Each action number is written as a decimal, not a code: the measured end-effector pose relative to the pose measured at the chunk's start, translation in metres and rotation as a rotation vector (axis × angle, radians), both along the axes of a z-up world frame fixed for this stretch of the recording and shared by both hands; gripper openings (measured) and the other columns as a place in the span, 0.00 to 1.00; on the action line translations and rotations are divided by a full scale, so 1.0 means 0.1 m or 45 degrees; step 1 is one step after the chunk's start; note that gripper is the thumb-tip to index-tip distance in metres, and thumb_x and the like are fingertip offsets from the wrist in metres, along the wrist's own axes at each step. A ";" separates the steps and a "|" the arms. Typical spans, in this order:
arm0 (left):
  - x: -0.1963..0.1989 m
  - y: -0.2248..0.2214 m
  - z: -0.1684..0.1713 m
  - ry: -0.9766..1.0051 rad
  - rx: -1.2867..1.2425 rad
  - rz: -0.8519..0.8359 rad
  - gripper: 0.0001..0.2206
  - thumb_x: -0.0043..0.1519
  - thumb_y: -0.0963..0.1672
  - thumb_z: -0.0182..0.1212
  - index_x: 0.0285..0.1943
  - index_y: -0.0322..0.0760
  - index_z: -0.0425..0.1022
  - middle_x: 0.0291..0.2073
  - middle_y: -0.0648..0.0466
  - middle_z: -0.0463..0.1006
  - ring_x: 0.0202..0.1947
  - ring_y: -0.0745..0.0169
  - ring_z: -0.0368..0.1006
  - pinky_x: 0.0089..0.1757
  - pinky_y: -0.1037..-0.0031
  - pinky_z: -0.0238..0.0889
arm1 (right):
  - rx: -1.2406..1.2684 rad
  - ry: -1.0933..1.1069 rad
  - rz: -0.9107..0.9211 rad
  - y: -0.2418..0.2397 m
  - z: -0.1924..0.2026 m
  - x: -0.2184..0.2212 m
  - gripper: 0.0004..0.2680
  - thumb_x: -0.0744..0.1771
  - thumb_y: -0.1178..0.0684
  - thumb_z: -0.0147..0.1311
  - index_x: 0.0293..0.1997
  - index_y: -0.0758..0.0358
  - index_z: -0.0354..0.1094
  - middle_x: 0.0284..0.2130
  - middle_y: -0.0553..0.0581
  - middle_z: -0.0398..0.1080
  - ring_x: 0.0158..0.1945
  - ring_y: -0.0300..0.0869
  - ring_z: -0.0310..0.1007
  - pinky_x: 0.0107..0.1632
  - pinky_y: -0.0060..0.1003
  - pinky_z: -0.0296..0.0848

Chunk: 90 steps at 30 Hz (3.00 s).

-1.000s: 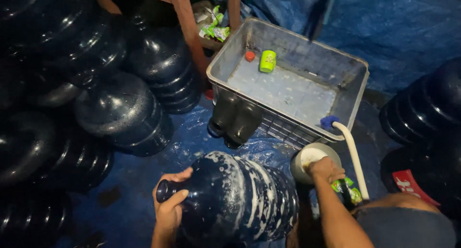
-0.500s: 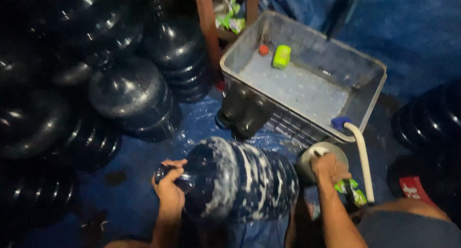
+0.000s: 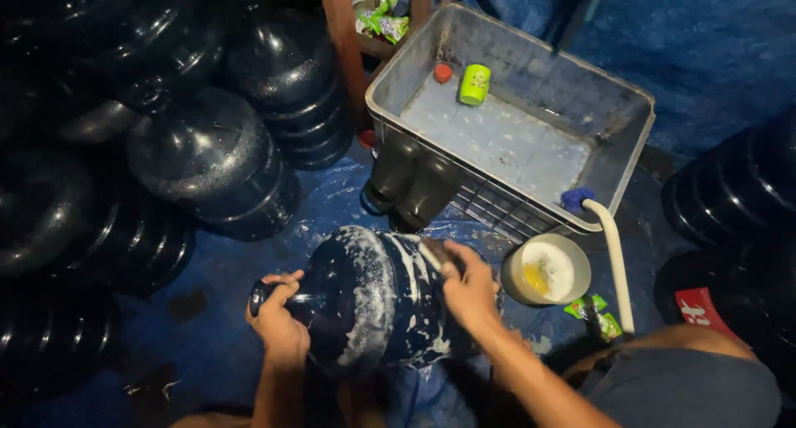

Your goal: Scrubbing the exterior of large plastic water gallons with a sponge and soapy water to clean them before refilling.

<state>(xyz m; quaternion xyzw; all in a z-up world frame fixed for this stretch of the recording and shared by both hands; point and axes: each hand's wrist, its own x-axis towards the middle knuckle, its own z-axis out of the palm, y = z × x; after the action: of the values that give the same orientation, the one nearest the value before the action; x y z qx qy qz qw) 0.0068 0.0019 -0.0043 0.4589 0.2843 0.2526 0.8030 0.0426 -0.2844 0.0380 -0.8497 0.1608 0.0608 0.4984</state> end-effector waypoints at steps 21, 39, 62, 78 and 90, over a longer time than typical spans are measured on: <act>-0.02 0.05 -0.24 0.047 0.014 0.068 0.12 0.49 0.31 0.53 0.39 0.30 0.73 0.30 0.47 0.77 0.42 0.50 0.79 0.52 0.68 0.64 | -0.398 0.138 0.560 -0.31 -0.17 -0.04 0.15 0.63 0.46 0.59 0.55 0.46 0.77 0.43 0.46 0.73 0.49 0.38 0.73 0.58 0.39 0.63; 0.15 0.01 0.17 0.681 0.500 -0.129 0.05 0.61 0.40 0.61 0.37 0.30 0.80 0.35 0.50 0.90 0.40 0.62 0.81 0.53 0.77 0.68 | -0.336 0.209 0.387 -0.25 -0.37 -0.05 0.16 0.60 0.51 0.66 0.53 0.47 0.80 0.36 0.43 0.74 0.46 0.33 0.75 0.58 0.33 0.57; 0.12 -0.08 0.31 0.262 -0.128 0.094 0.07 0.50 0.32 0.56 0.35 0.24 0.75 0.35 0.35 0.82 0.44 0.43 0.78 0.53 0.60 0.65 | -0.331 0.010 0.380 -0.42 -0.85 0.02 0.18 0.57 0.51 0.72 0.51 0.50 0.81 0.30 0.48 0.76 0.33 0.33 0.77 0.43 0.23 0.74; -0.05 0.03 0.10 -0.018 0.423 -0.248 0.04 0.53 0.35 0.56 0.34 0.27 0.75 0.32 0.46 0.79 0.40 0.51 0.79 0.50 0.64 0.72 | -0.465 -0.347 0.258 -0.16 -0.41 -0.15 0.14 0.60 0.51 0.61 0.48 0.47 0.80 0.35 0.48 0.75 0.39 0.47 0.69 0.44 0.42 0.68; 0.01 -0.21 0.20 -0.232 0.220 -0.435 0.13 0.43 0.32 0.54 0.36 0.31 0.74 0.29 0.48 0.78 0.39 0.47 0.77 0.50 0.61 0.68 | 0.340 0.407 0.057 -0.27 0.29 0.47 0.18 0.64 0.63 0.48 0.62 0.65 0.72 0.51 0.63 0.78 0.49 0.45 0.78 0.52 0.31 0.73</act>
<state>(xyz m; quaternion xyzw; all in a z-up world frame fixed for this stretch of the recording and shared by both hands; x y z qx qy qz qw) 0.0077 -0.0192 0.0159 0.5428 0.1060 0.1769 0.8142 0.0893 -0.3110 0.0669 -0.7591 0.2095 0.2267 0.5731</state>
